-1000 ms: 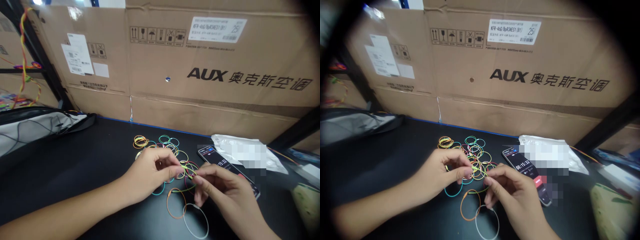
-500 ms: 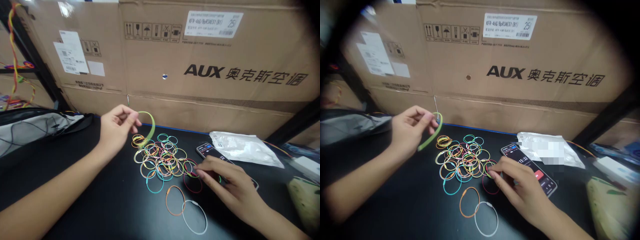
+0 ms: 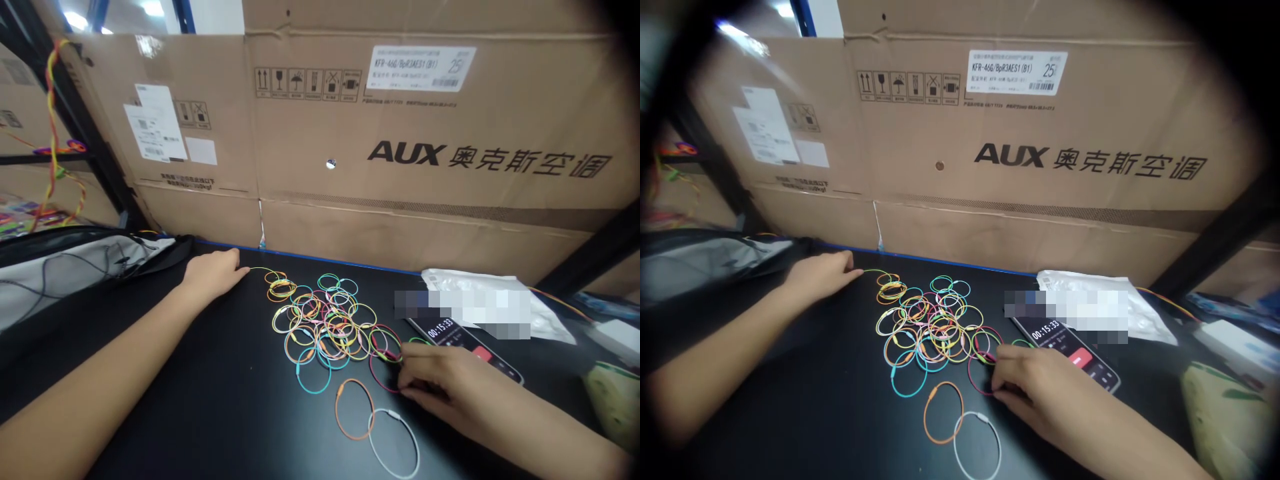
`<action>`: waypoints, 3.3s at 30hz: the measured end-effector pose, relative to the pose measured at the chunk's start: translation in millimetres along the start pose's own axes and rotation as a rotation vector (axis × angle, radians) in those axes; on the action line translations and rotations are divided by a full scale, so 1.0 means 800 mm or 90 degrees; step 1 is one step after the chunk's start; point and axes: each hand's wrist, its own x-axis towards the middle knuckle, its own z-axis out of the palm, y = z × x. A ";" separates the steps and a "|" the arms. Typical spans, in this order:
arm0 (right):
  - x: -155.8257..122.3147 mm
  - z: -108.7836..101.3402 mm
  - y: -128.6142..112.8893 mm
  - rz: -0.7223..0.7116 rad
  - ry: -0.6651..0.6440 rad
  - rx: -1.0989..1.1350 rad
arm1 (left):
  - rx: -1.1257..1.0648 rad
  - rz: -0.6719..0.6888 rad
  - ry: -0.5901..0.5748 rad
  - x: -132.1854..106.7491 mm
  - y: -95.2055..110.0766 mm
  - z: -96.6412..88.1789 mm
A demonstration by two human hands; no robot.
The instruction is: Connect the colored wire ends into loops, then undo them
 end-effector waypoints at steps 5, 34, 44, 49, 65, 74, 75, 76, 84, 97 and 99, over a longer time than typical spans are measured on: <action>0.003 0.026 -0.003 -0.022 0.060 -0.213 | 0.074 0.148 0.094 -0.028 0.056 -0.010; 0.009 0.005 -0.021 0.024 0.103 0.130 | -0.210 0.816 0.212 -0.116 0.174 -0.005; 0.014 0.015 -0.038 0.014 0.095 0.169 | -0.220 0.815 0.233 -0.120 0.177 0.003; 0.014 0.026 -0.021 0.001 0.150 0.176 | -0.260 0.743 0.254 -0.111 0.161 -0.001; 0.018 0.045 -0.006 0.043 0.353 0.563 | -0.517 0.743 0.142 -0.132 0.178 0.003; 0.018 0.047 -0.013 0.056 0.295 0.841 | -0.671 0.588 -0.116 -0.127 0.178 0.012; 0.019 0.048 -0.015 0.052 0.284 0.862 | -0.702 0.568 -0.133 -0.127 0.178 0.013; 0.020 0.048 -0.018 0.053 0.281 0.879 | -0.733 0.548 -0.145 -0.127 0.179 0.012; 0.025 0.026 -0.025 0.151 0.375 0.874 | -0.676 0.450 -0.146 -0.132 0.178 0.000; 0.017 0.034 -0.077 0.244 0.305 0.816 | -0.380 0.793 0.335 -0.138 0.186 -0.018; 0.016 0.032 -0.075 0.240 0.278 0.825 | -0.350 0.811 0.366 -0.140 0.187 -0.019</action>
